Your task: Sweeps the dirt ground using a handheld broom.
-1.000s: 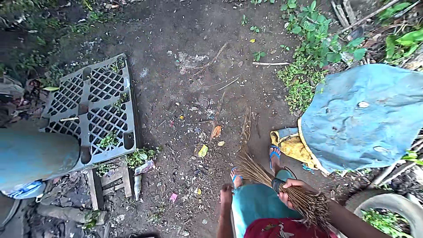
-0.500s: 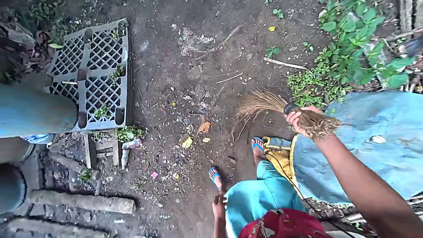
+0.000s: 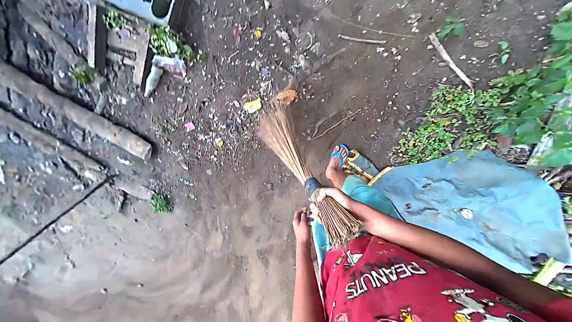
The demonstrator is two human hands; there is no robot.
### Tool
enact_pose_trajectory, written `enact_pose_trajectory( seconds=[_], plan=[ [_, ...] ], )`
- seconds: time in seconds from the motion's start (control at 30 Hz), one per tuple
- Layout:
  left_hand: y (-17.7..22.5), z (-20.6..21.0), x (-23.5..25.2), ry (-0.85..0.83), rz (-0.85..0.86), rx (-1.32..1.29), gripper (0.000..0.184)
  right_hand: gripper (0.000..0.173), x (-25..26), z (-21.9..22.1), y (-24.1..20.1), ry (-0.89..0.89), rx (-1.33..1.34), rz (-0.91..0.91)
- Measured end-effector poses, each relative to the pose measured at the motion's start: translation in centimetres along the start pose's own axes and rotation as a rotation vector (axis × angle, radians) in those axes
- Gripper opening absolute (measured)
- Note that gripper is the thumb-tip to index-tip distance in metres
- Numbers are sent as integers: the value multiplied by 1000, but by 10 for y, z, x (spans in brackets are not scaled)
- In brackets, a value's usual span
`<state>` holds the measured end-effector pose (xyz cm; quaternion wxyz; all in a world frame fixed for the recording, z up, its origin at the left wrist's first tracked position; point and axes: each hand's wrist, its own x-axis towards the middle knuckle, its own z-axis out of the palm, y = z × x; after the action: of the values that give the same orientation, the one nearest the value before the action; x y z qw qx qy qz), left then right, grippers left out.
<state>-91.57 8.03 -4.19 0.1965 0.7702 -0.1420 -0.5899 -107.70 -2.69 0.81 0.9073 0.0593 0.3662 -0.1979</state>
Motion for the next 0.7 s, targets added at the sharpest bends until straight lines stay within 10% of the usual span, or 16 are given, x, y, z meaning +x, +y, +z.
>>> enact_pose_trajectory(
  seconds=[0.13, 0.2, 0.27, 0.57, 0.7],
  plan=[
    [-79, -40, -21, 128, -111, -107, 30, 42, -13, 97, 26, 512, -169, 228],
    [-119, -53, -38, 203, -186, -132, 29, 42, 24, 12, 95, -81, -74, 147],
    [-153, -60, -58, 261, -265, -162, 32, 42, 43, -23, 125, -147, -57, 265],
    [-217, -54, -66, 27, -301, -46, 37, 42, -96, -105, -50, 346, -408, -146],
    [-201, -46, -39, 51, -184, -117, 31, 30, -112, -68, -27, 532, -558, -130]
  ],
)
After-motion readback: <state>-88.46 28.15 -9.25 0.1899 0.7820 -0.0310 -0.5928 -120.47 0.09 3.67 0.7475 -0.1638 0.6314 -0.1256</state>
